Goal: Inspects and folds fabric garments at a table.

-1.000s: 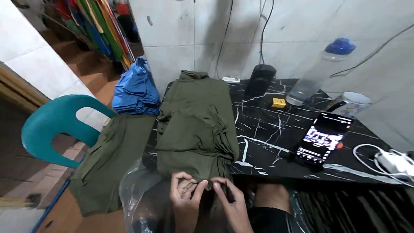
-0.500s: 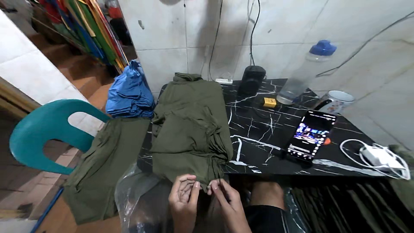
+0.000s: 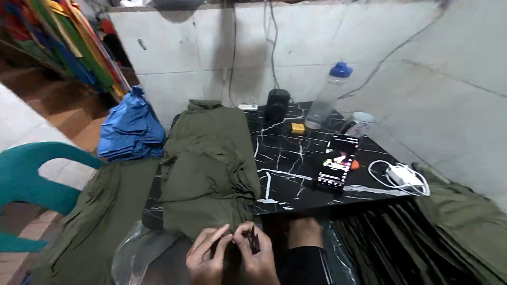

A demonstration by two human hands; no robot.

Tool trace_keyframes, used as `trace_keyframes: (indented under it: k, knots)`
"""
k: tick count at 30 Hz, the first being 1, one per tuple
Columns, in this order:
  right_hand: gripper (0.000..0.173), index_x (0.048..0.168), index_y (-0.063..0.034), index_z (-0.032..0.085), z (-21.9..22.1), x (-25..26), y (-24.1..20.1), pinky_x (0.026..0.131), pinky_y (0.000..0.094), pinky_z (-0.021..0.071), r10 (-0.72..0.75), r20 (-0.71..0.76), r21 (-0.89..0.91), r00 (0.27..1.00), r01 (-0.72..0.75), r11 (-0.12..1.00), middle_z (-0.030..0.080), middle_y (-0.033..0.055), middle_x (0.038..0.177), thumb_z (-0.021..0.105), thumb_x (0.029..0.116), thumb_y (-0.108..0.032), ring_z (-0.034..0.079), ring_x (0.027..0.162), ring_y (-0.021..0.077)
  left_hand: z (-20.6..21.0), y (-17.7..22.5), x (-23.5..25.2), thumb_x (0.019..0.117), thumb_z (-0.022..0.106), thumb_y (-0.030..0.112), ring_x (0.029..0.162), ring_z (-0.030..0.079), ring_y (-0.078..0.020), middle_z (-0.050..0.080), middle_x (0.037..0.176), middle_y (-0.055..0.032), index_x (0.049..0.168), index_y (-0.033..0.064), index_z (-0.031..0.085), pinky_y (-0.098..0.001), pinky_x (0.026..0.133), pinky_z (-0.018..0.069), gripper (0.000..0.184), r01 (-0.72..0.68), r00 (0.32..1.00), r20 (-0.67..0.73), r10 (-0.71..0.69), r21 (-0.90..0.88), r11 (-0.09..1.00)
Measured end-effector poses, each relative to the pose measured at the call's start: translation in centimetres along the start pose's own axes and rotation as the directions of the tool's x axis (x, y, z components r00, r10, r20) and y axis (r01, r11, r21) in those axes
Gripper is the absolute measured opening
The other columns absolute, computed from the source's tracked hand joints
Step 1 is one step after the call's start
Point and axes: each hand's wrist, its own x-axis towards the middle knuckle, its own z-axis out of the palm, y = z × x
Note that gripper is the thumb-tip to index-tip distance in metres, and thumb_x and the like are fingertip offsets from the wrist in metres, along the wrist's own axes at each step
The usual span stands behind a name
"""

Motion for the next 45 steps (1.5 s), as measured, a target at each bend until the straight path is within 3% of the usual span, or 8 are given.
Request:
trace_keyframes:
  k: [9, 15, 23, 27, 34, 37, 40, 45]
  knots:
    - [0.032, 0.111, -0.0050, 0.071, -0.5, 1.5, -0.4, 0.081, 0.0260, 0.0557, 0.376, 0.119, -0.098, 0.919, -0.366, 0.926, 0.071, 0.0005, 0.095, 0.058, 0.1043, -0.033, 0.066, 0.087, 0.0035, -0.3, -0.2, 0.2, 0.0880, 0.075, 0.005, 0.095, 0.069, -0.0073, 0.070, 0.110, -0.0026, 0.091, 0.0100, 0.076, -0.0196, 0.081, 0.0609, 0.006, 0.037, 0.996, 0.078, -0.038, 0.015, 0.999]
    - [0.009, 0.096, -0.0026, 0.068, -0.5, 1.5, -0.6, 0.064, 0.0163, 0.0512, 0.316, 0.141, 0.045, 0.938, -0.325, 0.945, 0.065, -0.0033, 0.080, 0.063, 0.0985, -0.010, 0.059, 0.067, -0.0019, -0.7, 0.2, -0.1, 0.0864, 0.078, 0.007, 0.095, 0.067, -0.0037, 0.067, 0.115, -0.0027, 0.089, 0.0121, 0.076, -0.0168, 0.083, 0.0589, 0.006, 0.042, 0.988, 0.150, -0.045, 0.026, 0.999]
    - [0.041, 0.100, -0.0043, 0.070, -1.0, 1.8, 0.2, 0.073, 0.0319, 0.0529, 0.348, 0.259, -0.172, 0.901, -0.312, 0.934, 0.065, 0.0050, 0.083, 0.051, 0.1069, -0.040, 0.062, 0.077, 0.0102, -1.0, 0.3, -0.1, 0.0860, 0.079, 0.009, 0.095, 0.066, -0.0031, 0.066, 0.115, -0.0025, 0.090, 0.0137, 0.078, -0.0161, 0.084, 0.0584, 0.006, 0.026, 0.988, 0.155, -0.029, 0.021, 0.999]
    - [0.027, 0.094, -0.0066, 0.069, -1.2, 2.1, 0.0, 0.062, 0.0166, 0.0464, 0.405, 0.284, 0.085, 0.869, -0.444, 0.892, 0.059, -0.0069, 0.074, 0.061, 0.1032, -0.030, 0.054, 0.065, -0.0028, -1.1, 0.3, 0.0, 0.0863, 0.080, 0.012, 0.099, 0.065, -0.0025, 0.065, 0.117, -0.0014, 0.090, 0.0161, 0.078, -0.0168, 0.089, 0.0571, 0.006, 0.001, 0.980, 0.198, -0.010, 0.043, 0.999]
    - [0.024, 0.093, -0.0065, 0.070, -1.7, 2.4, 0.0, 0.056, 0.0147, 0.0439, 0.391, 0.301, 0.094, 0.870, -0.435, 0.895, 0.059, -0.0093, 0.071, 0.074, 0.0948, -0.030, 0.051, 0.059, -0.0045, -1.5, -0.7, -0.2, 0.0840, 0.082, 0.016, 0.116, 0.060, -0.0047, 0.065, 0.116, -0.0039, 0.086, 0.0189, 0.078, -0.0179, 0.101, 0.0513, 0.005, -0.098, 0.959, 0.276, 0.059, 0.130, 0.987]
    - [0.023, 0.088, -0.0077, 0.066, -1.5, 2.4, -0.3, 0.053, 0.0152, 0.0405, 0.421, 0.277, 0.056, 0.864, -0.452, 0.890, 0.054, -0.0095, 0.067, 0.073, 0.0947, -0.029, 0.046, 0.055, -0.0039, -1.7, -1.0, -0.5, 0.0846, 0.082, 0.020, 0.123, 0.054, -0.0065, 0.062, 0.119, -0.0035, 0.088, 0.0253, 0.078, -0.0202, 0.106, 0.0462, 0.008, -0.117, 0.942, 0.330, 0.061, 0.152, 0.981]
    - [0.018, 0.091, -0.0049, 0.066, -1.5, 2.3, -0.4, 0.059, 0.0176, 0.0485, 0.412, 0.245, 0.022, 0.878, -0.429, 0.903, 0.065, -0.0055, 0.071, 0.070, 0.0965, -0.021, 0.058, 0.061, -0.0011, -2.0, -0.9, -0.4, 0.0861, 0.083, 0.025, 0.126, 0.054, -0.0097, 0.062, 0.124, -0.0037, 0.092, 0.0280, 0.079, -0.0260, 0.108, 0.0478, 0.007, -0.079, 0.925, 0.379, 0.039, 0.092, 0.993]
    - [0.016, 0.094, -0.0006, 0.068, -1.9, 2.1, -0.2, 0.069, 0.0199, 0.0501, 0.302, 0.292, -0.079, 0.907, -0.292, 0.953, 0.068, -0.0007, 0.079, 0.062, 0.0999, -0.014, 0.060, 0.071, 0.0005, -1.6, 1.3, 0.4, 0.0927, 0.069, 0.003, 0.104, 0.069, -0.0113, 0.072, 0.114, 0.0000, 0.119, 0.0064, 0.065, -0.0321, 0.097, 0.0580, 0.026, 0.175, 0.963, 0.217, -0.161, -0.044, 0.984]
